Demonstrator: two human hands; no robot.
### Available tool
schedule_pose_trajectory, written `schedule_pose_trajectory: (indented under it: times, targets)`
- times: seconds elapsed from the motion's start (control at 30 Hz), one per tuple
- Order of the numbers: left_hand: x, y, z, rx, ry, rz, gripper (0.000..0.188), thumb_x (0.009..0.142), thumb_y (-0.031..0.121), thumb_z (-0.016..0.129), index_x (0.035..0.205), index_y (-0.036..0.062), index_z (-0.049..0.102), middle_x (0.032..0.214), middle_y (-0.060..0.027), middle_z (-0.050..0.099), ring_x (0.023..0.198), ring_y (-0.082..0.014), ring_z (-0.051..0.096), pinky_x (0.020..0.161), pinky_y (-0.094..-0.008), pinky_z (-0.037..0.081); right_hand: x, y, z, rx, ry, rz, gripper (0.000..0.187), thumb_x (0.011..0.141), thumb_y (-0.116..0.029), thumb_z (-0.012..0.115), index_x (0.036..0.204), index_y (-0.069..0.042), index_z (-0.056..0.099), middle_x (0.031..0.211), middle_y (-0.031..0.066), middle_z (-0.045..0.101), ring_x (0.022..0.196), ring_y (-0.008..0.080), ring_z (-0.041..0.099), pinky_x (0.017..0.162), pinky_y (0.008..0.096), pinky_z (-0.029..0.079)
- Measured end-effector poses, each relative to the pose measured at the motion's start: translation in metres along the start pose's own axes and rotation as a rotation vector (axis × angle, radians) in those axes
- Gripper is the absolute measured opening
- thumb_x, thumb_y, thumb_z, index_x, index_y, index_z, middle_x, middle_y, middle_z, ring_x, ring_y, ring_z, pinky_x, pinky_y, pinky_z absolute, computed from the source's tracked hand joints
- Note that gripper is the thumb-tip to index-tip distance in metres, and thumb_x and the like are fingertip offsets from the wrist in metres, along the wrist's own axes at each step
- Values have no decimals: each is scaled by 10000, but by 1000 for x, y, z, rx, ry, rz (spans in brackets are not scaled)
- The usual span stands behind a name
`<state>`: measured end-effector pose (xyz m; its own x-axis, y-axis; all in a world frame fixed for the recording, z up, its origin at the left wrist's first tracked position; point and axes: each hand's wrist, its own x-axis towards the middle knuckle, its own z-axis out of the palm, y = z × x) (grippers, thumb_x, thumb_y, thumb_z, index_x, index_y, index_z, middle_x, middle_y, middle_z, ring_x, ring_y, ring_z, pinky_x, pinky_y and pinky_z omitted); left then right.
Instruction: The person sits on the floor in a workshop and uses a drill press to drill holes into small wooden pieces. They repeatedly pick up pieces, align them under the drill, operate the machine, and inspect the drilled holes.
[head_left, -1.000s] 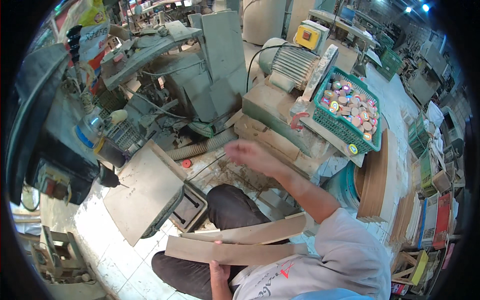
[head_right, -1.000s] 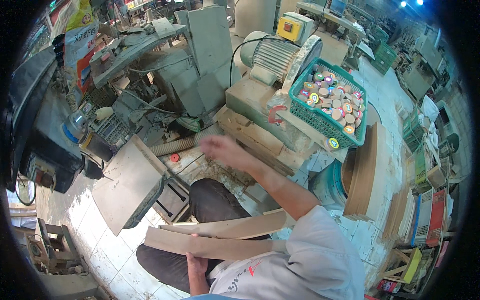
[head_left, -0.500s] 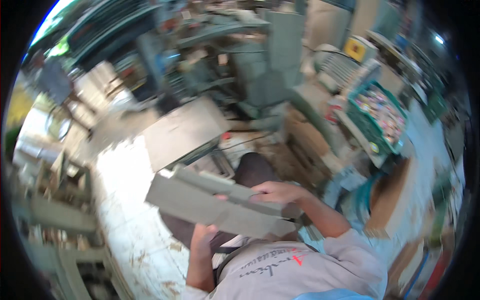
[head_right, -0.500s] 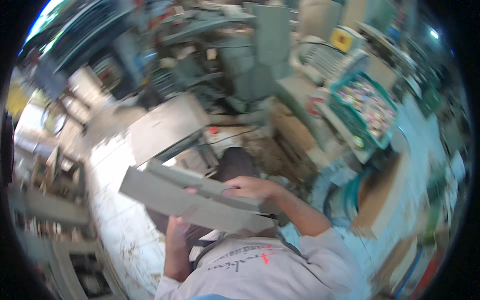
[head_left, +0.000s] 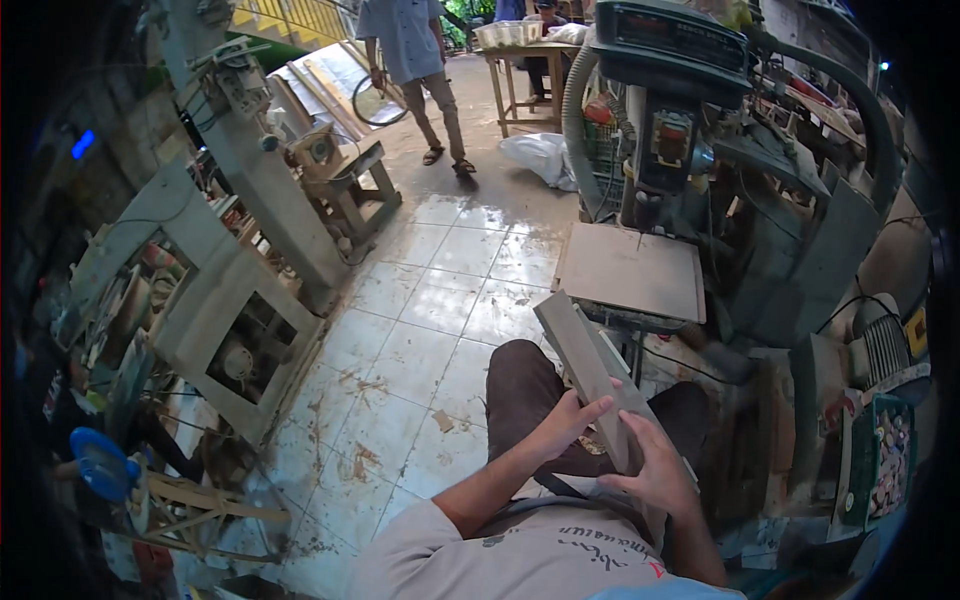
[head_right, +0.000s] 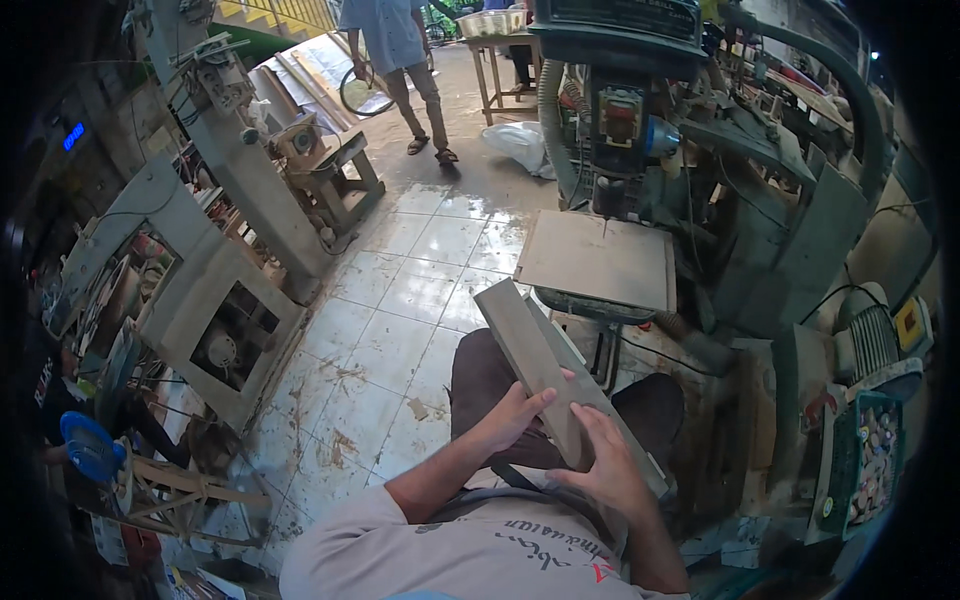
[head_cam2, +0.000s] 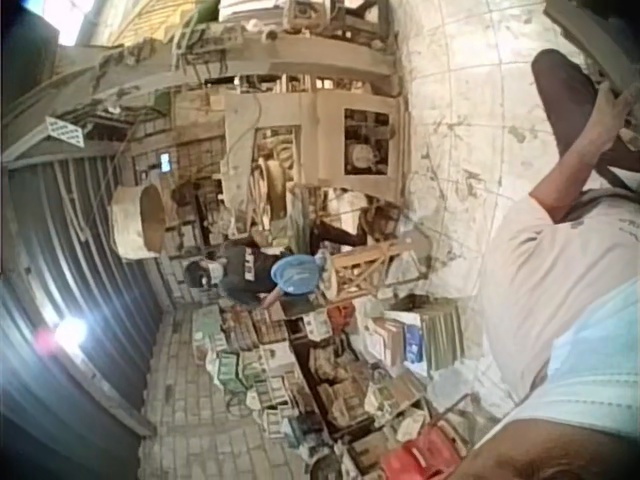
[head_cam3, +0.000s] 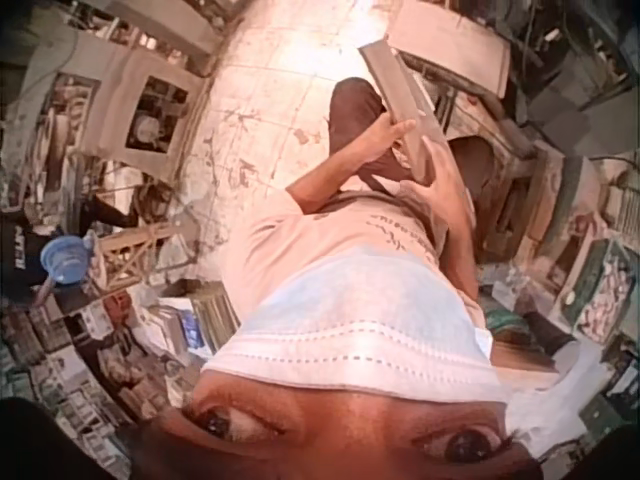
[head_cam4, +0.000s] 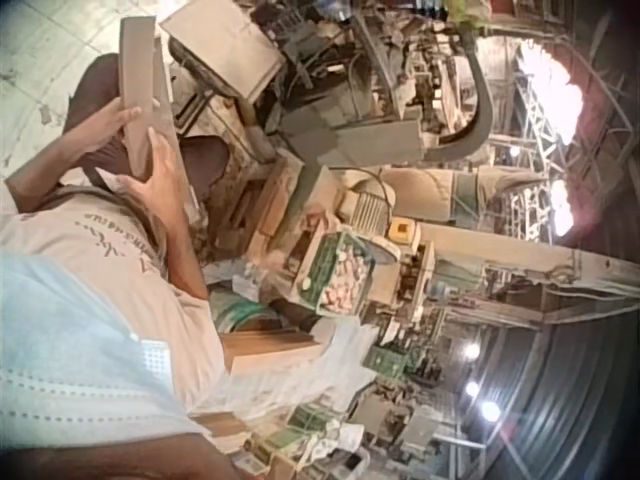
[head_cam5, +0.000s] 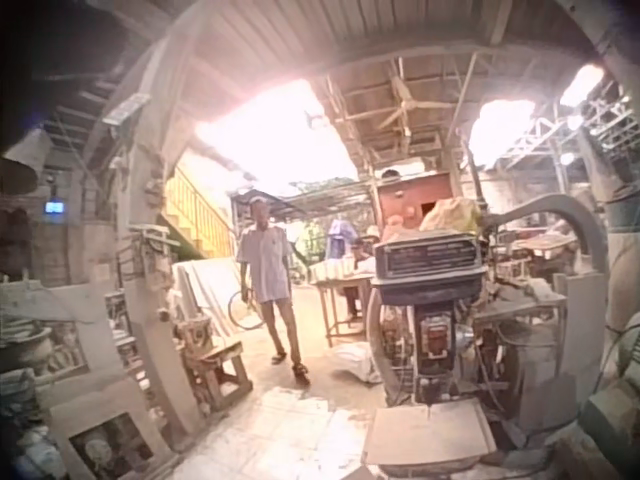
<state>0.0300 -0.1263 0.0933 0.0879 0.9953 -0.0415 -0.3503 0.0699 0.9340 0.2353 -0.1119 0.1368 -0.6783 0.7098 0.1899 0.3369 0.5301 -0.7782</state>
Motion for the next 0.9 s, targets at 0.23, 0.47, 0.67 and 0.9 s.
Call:
schedule_pose_trajectory:
  times: [0.23, 0.47, 0.67, 0.9]
  targets:
    - [6, 3, -3, 211, 29, 80, 504, 922, 415, 624, 1256, 44, 549, 1214, -103, 579, 1149, -218, 538, 978, -355, 444, -2, 12, 14, 102, 67, 71, 799, 672, -156, 833, 1382, -88, 474, 1239, 185, 529, 1188, 318, 520, 1006, 394, 419]
    - [13, 9, -6, 21, -217, 183, 843, 757, 577, 743, 1322, 18, 461, 1279, -86, 517, 1199, -194, 496, 1004, -361, 420, -12, 14, -8, 108, 67, 24, 714, 706, -174, 825, 1343, -72, 519, 1260, 154, 544, 1192, 301, 520, 1006, 374, 417]
    - [13, 3, -9, -64, -261, 190, 974, 670, 699, 734, 1318, 25, 461, 1288, -81, 501, 1209, -204, 494, 1001, -366, 426, -18, 60, -18, 188, 308, 276, 509, 827, -185, 738, 1273, -14, 561, 1127, 124, 632, 1041, 223, 605, 891, 318, 472]
    - [18, -7, -13, -27, -201, 215, 1052, 634, 819, 635, 1314, 32, 478, 1343, -90, 483, 1232, -217, 493, 992, -394, 452, -29, 94, -28, 364, 29, 413, 197, 901, -141, 651, 996, 30, 633, 818, 45, 632, 776, 80, 517, 695, 265, 439]
